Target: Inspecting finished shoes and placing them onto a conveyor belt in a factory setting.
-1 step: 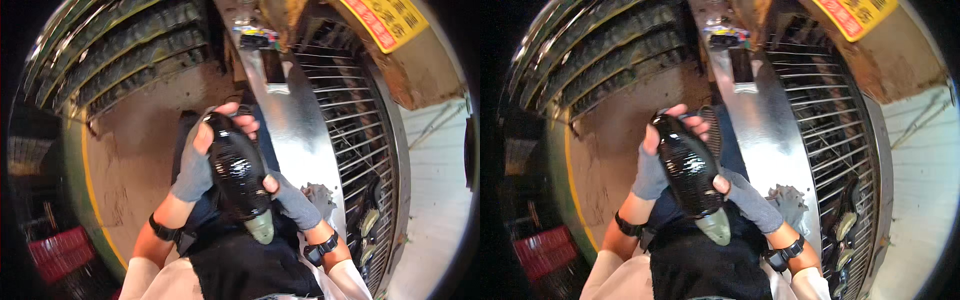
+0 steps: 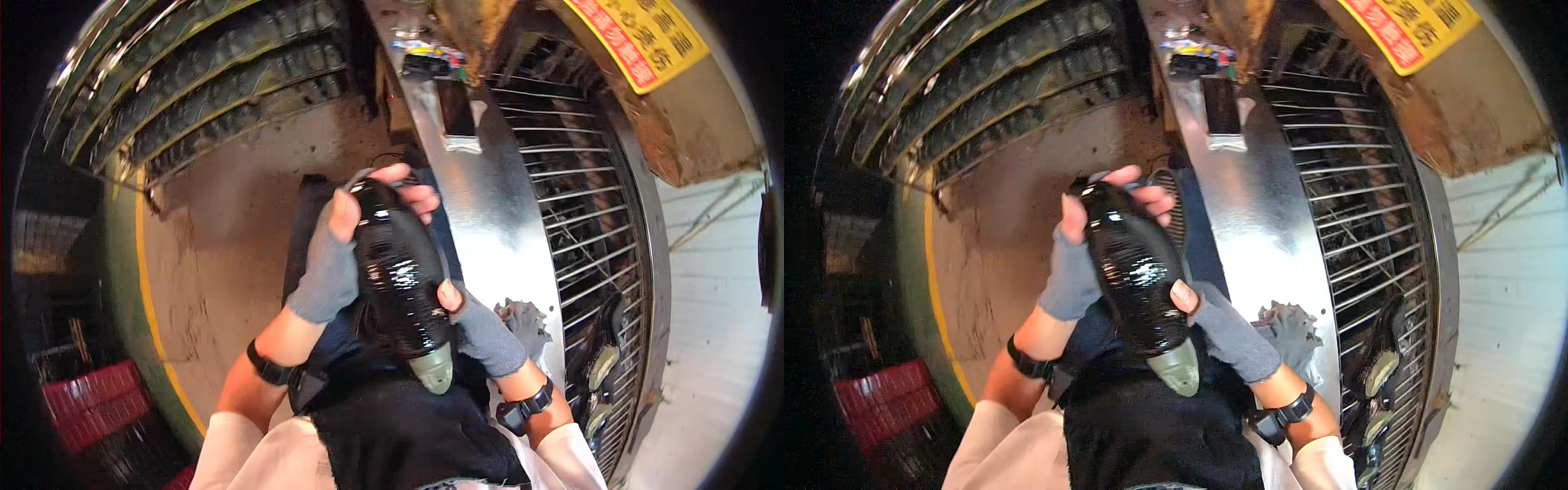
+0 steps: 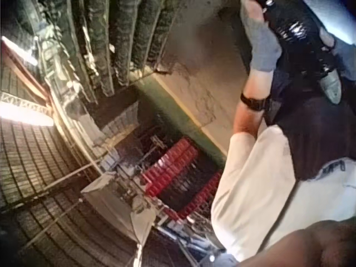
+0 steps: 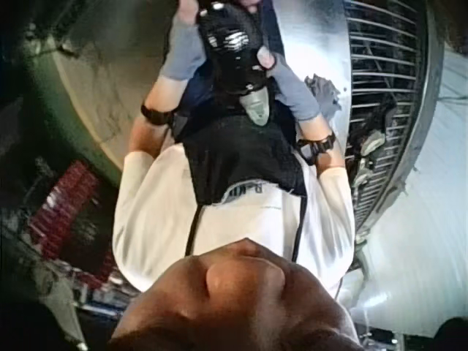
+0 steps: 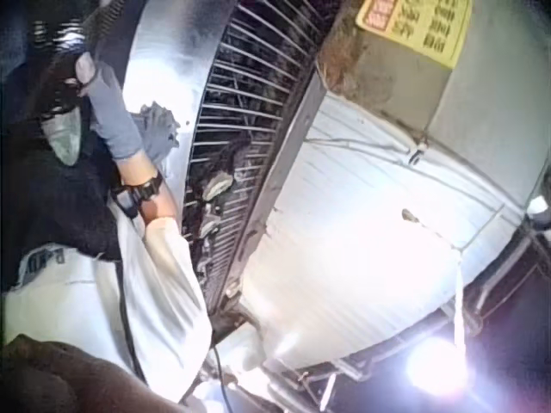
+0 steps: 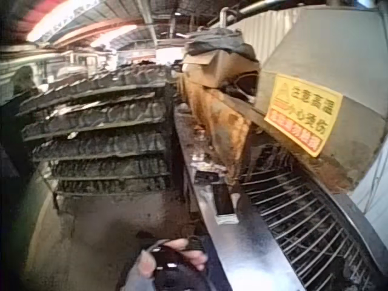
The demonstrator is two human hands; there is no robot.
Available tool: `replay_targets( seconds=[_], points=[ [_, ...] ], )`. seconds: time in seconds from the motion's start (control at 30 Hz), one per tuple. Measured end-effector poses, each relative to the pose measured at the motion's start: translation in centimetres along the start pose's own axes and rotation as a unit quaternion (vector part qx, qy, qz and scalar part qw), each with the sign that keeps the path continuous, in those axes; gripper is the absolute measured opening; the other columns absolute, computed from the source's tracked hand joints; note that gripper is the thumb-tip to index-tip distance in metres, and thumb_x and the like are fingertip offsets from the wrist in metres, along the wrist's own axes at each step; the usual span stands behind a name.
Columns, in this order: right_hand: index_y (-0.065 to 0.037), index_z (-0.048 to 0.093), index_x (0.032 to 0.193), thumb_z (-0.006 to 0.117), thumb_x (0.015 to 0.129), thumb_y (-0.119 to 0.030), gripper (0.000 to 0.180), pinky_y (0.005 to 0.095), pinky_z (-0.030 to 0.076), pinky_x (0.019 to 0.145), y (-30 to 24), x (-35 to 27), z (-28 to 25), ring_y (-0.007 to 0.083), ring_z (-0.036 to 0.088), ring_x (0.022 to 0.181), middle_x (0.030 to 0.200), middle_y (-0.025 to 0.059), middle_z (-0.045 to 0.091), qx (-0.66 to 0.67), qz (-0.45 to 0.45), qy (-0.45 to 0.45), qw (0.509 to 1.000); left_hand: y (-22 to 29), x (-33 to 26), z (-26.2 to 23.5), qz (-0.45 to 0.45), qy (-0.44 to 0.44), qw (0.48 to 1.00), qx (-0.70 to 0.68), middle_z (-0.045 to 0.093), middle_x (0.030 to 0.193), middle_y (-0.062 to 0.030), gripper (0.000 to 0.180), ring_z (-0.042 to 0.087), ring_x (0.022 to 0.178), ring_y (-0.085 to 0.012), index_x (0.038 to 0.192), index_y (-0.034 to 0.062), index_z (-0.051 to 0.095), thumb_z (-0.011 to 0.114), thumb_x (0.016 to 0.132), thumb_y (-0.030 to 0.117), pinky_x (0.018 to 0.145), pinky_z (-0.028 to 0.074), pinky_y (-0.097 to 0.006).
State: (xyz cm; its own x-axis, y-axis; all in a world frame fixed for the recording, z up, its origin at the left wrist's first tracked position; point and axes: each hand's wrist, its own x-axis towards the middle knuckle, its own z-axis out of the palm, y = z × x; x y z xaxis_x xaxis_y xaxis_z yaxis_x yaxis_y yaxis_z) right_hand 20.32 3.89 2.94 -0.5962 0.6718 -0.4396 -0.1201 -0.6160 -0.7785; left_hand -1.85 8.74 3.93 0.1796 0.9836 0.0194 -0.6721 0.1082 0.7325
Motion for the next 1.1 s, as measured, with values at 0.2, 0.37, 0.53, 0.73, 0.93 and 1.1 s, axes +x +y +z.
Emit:
replay_targets(
  seconds=[0.2, 0.37, 0.53, 0.73, 0.93, 1.1],
  points=[
    [0.004, 0.062, 0.137, 0.081, 0.089, -0.053, 0.076, 0.0399, 0.065, 0.092, -1.0, -1.7, 0.9, 0.027, 0.077, 0.101, 0.118, 0.0176, 0.075, 0.123, 0.019, 0.114, 0.986, -3.0, 4.3, -6.6, 0.049, 0.125, 0.924, 0.359, 0.07, 0.136, -0.0157, 0.07, 0.064, 0.126, -0.0247, 0.143, 0.0017, 0.061, 0.053, 0.108, 0.061, 0.112, 0.048, -0.037],
    [0.005, 0.058, 0.14, 0.08, 0.088, -0.059, 0.086, 0.0446, 0.065, 0.093, -0.2, -2.4, -0.8, 0.0356, 0.076, 0.104, 0.117, 0.0239, 0.074, 0.182, 0.007, 0.169, 0.969, -1.9, 4.5, -6.7, -0.057, 0.097, 0.821, 0.559, 0.075, 0.125, -0.0142, 0.058, 0.069, 0.117, -0.0272, 0.138, 0.0009, 0.065, 0.08, 0.096, 0.037, 0.105, 0.052, -0.037],
    [0.007, 0.051, 0.146, 0.057, 0.088, -0.087, 0.111, 0.0528, 0.062, 0.099, 0.9, 1.1, -1.5, 0.0445, 0.074, 0.11, 0.122, 0.0344, 0.07, 0.196, 0.002, 0.108, 0.975, 2.9, 4.4, -5.6, -0.1, 0.04, 0.991, 0.076, 0.073, 0.128, -0.0113, 0.055, 0.069, 0.115, -0.022, 0.14, 0.0011, 0.064, 0.061, 0.107, 0.045, 0.101, 0.055, -0.034],
    [0.004, 0.052, 0.148, 0.048, 0.1, -0.077, 0.093, 0.0502, 0.067, 0.089, 3.2, 5.1, 2.8, 0.0385, 0.077, 0.1, 0.125, 0.0257, 0.072, 0.163, -0.015, 0.07, 0.984, 3.9, 1.8, -3.7, -0.015, -0.026, 0.994, 0.103, 0.065, 0.143, -0.0172, 0.079, 0.066, 0.12, -0.0198, 0.16, 0.0054, 0.044, 0.03, 0.112, 0.066, 0.104, 0.056, -0.035],
    [0.003, 0.051, 0.149, 0.051, 0.097, -0.079, 0.098, 0.051, 0.066, 0.09, 3.8, 4.7, 3.2, 0.0393, 0.077, 0.101, 0.128, 0.0254, 0.07, 0.162, 0.006, 0.053, 0.985, 4.0, 0.8, -3.7, 0.004, -0.057, 0.989, 0.137, 0.065, 0.143, -0.0172, 0.077, 0.066, 0.12, -0.0189, 0.161, 0.0042, 0.042, 0.028, 0.113, 0.063, 0.104, 0.056, -0.034],
    [0.004, 0.05, 0.15, 0.053, 0.094, -0.082, 0.102, 0.052, 0.065, 0.093, 5.0, 5.0, 2.4, 0.0416, 0.075, 0.104, 0.129, 0.0273, 0.069, 0.163, 0.011, 0.061, 0.985, 4.4, 0.6, -3.3, -0.003, -0.055, 0.992, 0.118, 0.067, 0.14, -0.0174, 0.075, 0.066, 0.12, -0.019, 0.159, 0.0037, 0.045, 0.027, 0.114, 0.061, 0.104, 0.056, -0.034]
  ],
)
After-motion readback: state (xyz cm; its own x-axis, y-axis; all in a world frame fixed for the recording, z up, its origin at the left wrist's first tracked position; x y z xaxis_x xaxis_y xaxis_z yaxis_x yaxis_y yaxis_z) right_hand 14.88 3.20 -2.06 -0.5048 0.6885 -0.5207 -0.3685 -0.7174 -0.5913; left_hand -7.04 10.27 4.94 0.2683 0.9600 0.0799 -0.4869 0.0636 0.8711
